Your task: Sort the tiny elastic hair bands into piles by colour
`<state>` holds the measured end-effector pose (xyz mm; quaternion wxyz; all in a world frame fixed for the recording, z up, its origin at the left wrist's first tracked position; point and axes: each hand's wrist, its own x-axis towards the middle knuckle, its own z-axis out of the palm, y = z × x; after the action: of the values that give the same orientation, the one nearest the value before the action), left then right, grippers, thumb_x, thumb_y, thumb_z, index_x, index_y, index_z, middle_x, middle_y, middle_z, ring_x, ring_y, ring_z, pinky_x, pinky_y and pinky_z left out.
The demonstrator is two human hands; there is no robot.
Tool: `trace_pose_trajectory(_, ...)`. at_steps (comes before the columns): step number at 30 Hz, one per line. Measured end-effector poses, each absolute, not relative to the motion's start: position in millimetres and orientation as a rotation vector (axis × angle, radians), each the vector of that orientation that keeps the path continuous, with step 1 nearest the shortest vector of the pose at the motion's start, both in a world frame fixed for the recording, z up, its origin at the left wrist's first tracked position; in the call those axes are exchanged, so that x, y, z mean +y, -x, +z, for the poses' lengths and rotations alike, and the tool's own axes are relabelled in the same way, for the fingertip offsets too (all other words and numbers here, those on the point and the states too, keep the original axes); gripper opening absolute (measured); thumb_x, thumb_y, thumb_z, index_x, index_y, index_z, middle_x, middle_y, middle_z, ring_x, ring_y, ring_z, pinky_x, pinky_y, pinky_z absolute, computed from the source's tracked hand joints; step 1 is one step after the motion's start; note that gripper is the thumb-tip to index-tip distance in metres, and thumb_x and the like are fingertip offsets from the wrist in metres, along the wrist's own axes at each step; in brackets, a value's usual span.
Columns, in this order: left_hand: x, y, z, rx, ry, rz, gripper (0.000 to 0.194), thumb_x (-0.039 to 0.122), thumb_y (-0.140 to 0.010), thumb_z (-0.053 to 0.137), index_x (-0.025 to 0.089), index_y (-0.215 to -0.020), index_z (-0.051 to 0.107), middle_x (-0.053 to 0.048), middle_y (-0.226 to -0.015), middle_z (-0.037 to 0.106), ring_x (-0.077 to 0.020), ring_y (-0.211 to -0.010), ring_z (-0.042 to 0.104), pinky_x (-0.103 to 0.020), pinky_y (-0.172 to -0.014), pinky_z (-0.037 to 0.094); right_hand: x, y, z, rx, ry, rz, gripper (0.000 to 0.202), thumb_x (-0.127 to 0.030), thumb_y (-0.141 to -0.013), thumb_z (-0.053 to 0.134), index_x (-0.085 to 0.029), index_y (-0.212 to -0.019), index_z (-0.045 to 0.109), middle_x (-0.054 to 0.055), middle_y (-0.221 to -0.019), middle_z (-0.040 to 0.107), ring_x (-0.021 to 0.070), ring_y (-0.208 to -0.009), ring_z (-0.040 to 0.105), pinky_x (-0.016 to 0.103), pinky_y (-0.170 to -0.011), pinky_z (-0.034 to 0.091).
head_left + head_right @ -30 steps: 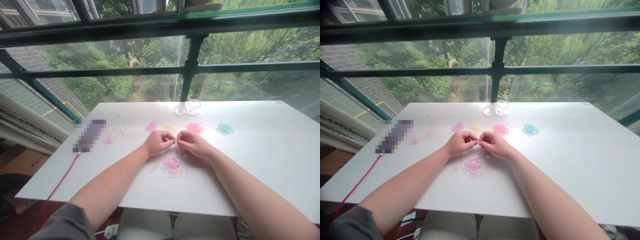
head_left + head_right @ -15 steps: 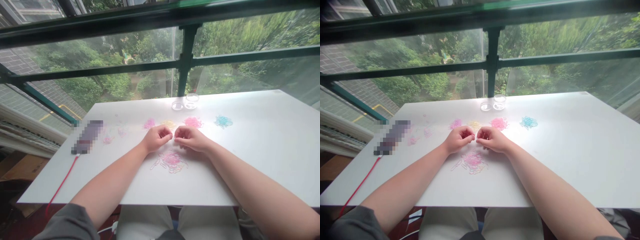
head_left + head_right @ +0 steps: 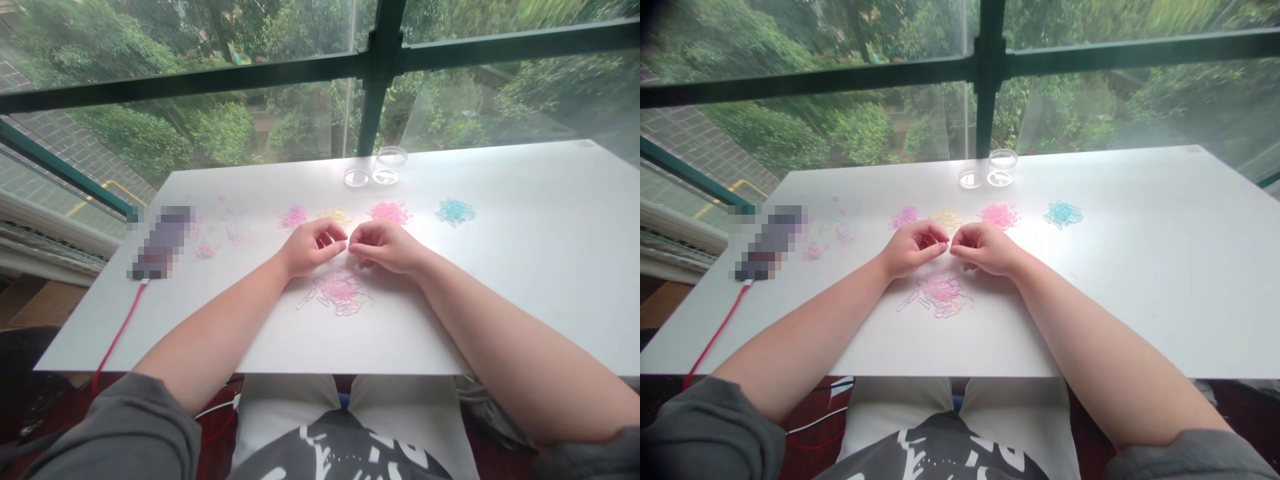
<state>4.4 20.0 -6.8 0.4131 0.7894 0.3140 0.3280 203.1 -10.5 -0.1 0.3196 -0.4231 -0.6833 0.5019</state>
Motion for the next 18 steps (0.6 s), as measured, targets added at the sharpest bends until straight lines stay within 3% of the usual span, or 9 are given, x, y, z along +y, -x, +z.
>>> trace_pose_trajectory(5,19.4,-4.5,-6.2,0.784,-1.979,0.794,0.017,0.03,-0.077,0.061,0.013,-0.078,0.06,-0.002,-0.07,0.059,-0.0074,-0.058,0.049,-0.019,-0.053,0.04,-10.8,-203.6,2.3,-1.802,1.118,1.311,0.015,-0.028,-0.078,0.061,-0.014,-0.075,0.057,-0.003,-0.055,0.054,0.0086,-0.047,0.053,0.021,-0.045,0.043)
trace_pose_trajectory(18,19.1,-3.4,-3.8,0.855,-2.029,0.682,0.018,0.03,-0.077,0.059,0.013,-0.08,0.064,-0.001,-0.069,0.061,-0.0077,-0.057,0.048,-0.02,-0.053,0.039,-9.9,-205.1,1.8,-1.662,0.992,1.442,0.007,-0.019,-0.078,0.059,-0.016,-0.076,0.053,-0.003,-0.055,0.054,0.008,-0.048,0.051,0.022,-0.048,0.044)
